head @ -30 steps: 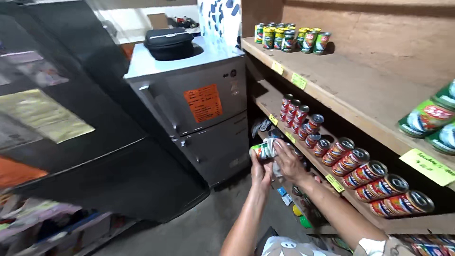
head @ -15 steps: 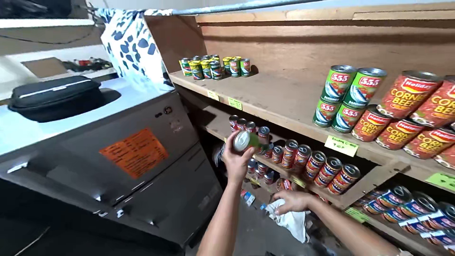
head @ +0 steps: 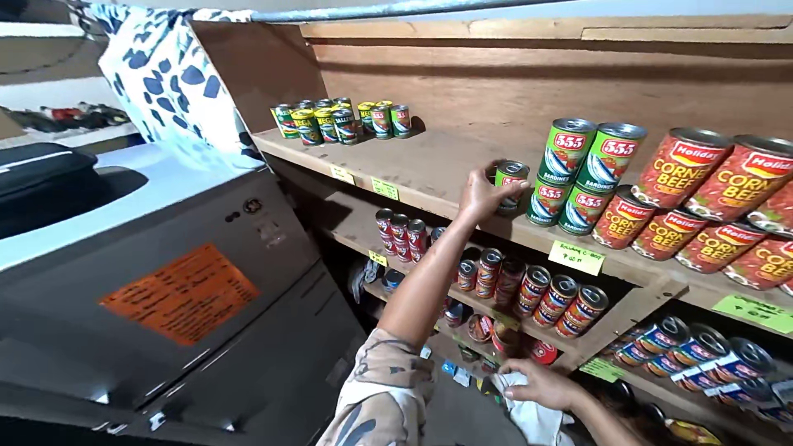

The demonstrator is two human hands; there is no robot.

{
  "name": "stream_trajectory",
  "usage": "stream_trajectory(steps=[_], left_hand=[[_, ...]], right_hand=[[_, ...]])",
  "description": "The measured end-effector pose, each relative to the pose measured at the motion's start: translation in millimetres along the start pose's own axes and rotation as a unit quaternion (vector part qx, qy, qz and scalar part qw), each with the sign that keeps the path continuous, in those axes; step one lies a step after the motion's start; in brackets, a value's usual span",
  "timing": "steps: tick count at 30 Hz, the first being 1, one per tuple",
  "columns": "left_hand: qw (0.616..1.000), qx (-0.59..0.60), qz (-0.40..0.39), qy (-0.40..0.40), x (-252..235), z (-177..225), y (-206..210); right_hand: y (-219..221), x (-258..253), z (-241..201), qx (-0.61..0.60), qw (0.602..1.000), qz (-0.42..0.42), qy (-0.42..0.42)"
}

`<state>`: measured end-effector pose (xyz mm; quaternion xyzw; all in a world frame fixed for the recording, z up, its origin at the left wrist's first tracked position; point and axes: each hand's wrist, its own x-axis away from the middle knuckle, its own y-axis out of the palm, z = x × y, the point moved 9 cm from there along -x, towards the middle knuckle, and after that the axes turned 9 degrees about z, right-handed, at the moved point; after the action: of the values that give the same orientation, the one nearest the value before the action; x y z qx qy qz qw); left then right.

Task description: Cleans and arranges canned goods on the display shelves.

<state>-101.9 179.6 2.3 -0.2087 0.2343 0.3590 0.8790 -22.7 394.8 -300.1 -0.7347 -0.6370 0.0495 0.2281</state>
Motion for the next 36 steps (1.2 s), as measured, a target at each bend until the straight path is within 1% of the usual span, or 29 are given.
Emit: stream_trajectory(steps=[1,4,6,12,18,23,25,26,27,29,31,32,33,34,35,36], left_hand=[[1.000,-0.003,-0.022,0.005,1,-1,1],[0.991,-0.007,-0.132,0.000,7,-6,1],[0.985,-0.022,-0.168,0.014,11,-6,2],[0.979,-0.031,-0.203,0.004,13,-13,9],[0.960,-0.056,-0.271,0.037,12,-6,16],[0.960,-0.036,-0.274,0.041,12,-11,19],[0.967,-0.033,-0.247,0.042,12,-8,15],[0.975,-0.034,-0.213,0.048,13,-4,9],[0.985,-0.030,-0.161,0.061,16,2,-3],[0.993,-0.012,-0.022,0.114,29,12,-40],[0.983,0.000,0.108,0.147,58,3,-83],[0.978,0.008,0.151,0.143,78,-14,-103],[0.977,0.015,0.176,0.117,101,-41,-120],[0.980,-0.003,0.189,0.058,129,-79,-137],[0.979,-0.045,0.197,-0.031,167,-128,-153],[0.965,-0.098,0.197,-0.140,218,-184,-169]], right_hand=[[-1,1,3,-0.005,1.000,0.006,0.007],[-2,2,10,-0.017,0.999,0.020,0.018],[0,2,13,-0.017,0.999,0.023,0.028],[8,-3,21,0.021,0.999,0.013,0.037],[11,-2,22,0.025,0.999,0.009,0.042],[15,-7,32,0.031,0.998,0.008,0.052],[17,-10,32,0.028,0.998,0.009,0.049],[18,-10,33,0.026,0.998,0.009,0.051],[18,-10,35,0.023,0.998,0.010,0.057],[19,-11,47,0.018,0.997,0.019,0.074],[24,-9,82,0.037,0.992,0.020,0.119],[29,-4,107,0.065,0.986,0.007,0.152],[35,4,132,0.101,0.978,-0.014,0.184],[42,15,157,0.142,0.965,-0.042,0.217],[47,29,171,0.182,0.949,-0.070,0.248],[48,43,169,0.204,0.931,-0.097,0.285]])
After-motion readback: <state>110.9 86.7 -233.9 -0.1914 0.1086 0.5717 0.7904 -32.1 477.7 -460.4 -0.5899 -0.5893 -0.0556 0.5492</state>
